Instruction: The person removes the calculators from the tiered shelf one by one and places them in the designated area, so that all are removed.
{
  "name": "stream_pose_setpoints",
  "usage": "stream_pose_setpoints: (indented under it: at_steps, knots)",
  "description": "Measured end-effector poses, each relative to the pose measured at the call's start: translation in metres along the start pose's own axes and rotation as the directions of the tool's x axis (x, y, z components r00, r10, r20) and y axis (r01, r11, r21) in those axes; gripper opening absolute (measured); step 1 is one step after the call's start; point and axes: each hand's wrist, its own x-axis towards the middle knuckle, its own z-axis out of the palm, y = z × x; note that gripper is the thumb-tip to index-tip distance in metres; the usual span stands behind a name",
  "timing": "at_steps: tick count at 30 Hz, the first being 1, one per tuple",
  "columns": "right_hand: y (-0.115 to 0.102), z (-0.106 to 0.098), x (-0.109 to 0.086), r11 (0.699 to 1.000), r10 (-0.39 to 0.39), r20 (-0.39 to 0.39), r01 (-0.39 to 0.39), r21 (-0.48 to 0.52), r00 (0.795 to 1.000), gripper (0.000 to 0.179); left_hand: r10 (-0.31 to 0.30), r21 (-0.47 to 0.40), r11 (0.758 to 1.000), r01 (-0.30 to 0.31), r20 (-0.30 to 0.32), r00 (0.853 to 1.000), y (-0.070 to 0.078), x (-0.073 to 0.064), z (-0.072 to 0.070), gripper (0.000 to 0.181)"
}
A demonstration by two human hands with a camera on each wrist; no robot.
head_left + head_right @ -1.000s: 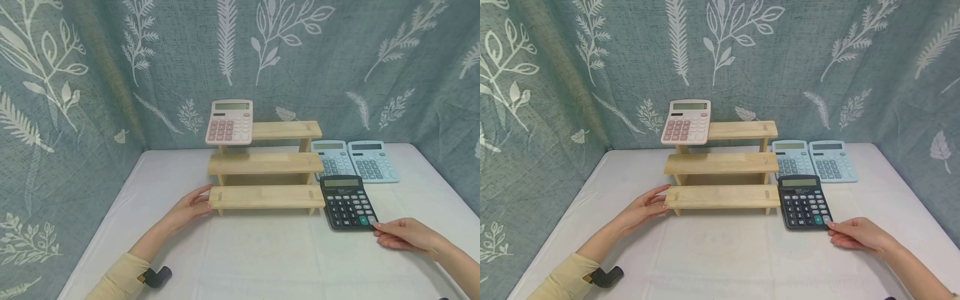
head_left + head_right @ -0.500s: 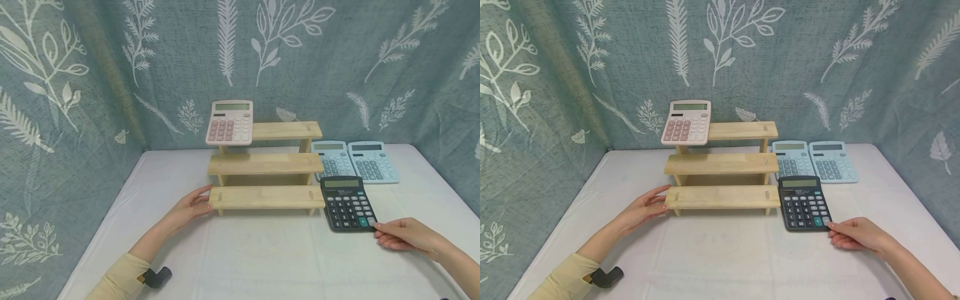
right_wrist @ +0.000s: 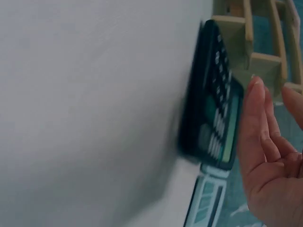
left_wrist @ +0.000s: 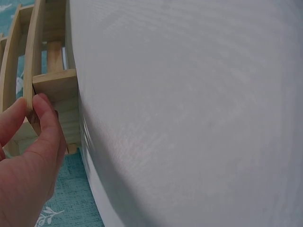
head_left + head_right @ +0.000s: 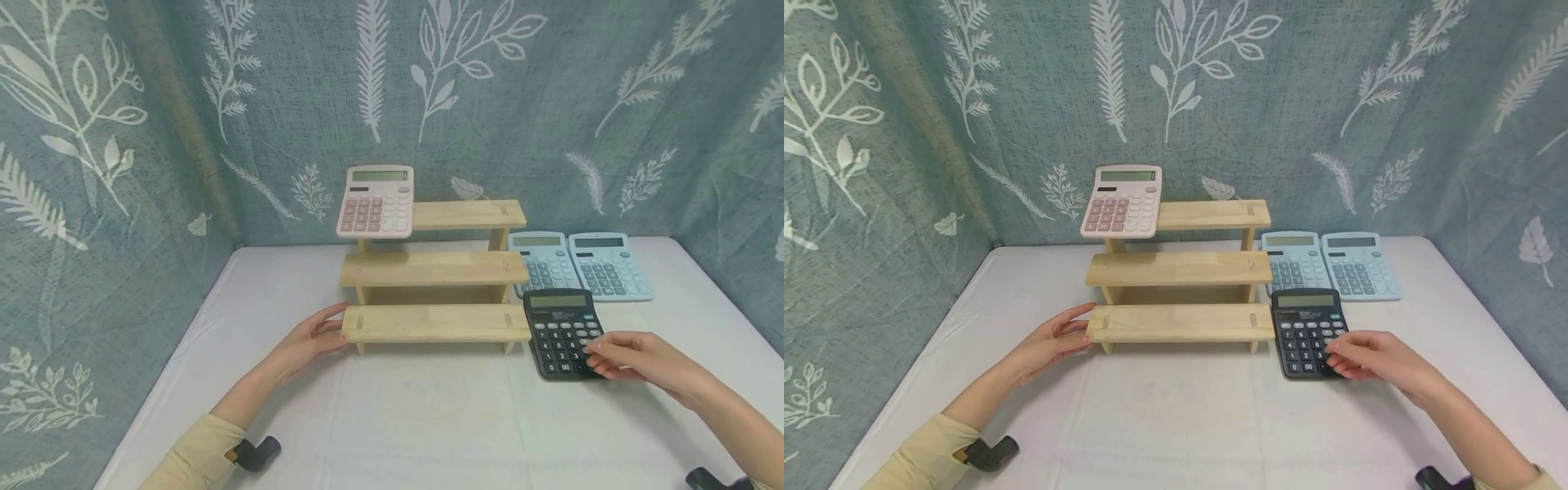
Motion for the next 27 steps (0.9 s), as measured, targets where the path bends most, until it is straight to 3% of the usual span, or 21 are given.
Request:
stream_pose_setpoints:
  at_steps: [7, 16, 27]
  knots:
    - [-0.027, 0.018, 0.012, 0.993, -0.117, -0.040, 0.118, 0.014, 0.992, 0.053, 0.001, -0.017, 1.000, -0.001, 0.003, 1.000, -0.001, 0.000, 0.000, 0.070]
    - [-0.063, 0.045, 0.030, 0.980, -0.187, -0.109, 0.193, 0.043, 0.976, 0.056, -0.010, -0.015, 1.000, 0.010, -0.005, 1.000, 0.000, -0.001, 0.000, 0.070]
    - [-0.099, 0.072, 0.058, 0.945, -0.276, -0.079, 0.285, 0.158, 0.958, 0.058, -0.015, -0.013, 1.000, 0.015, -0.003, 1.000, 0.003, -0.001, 0.000, 0.073]
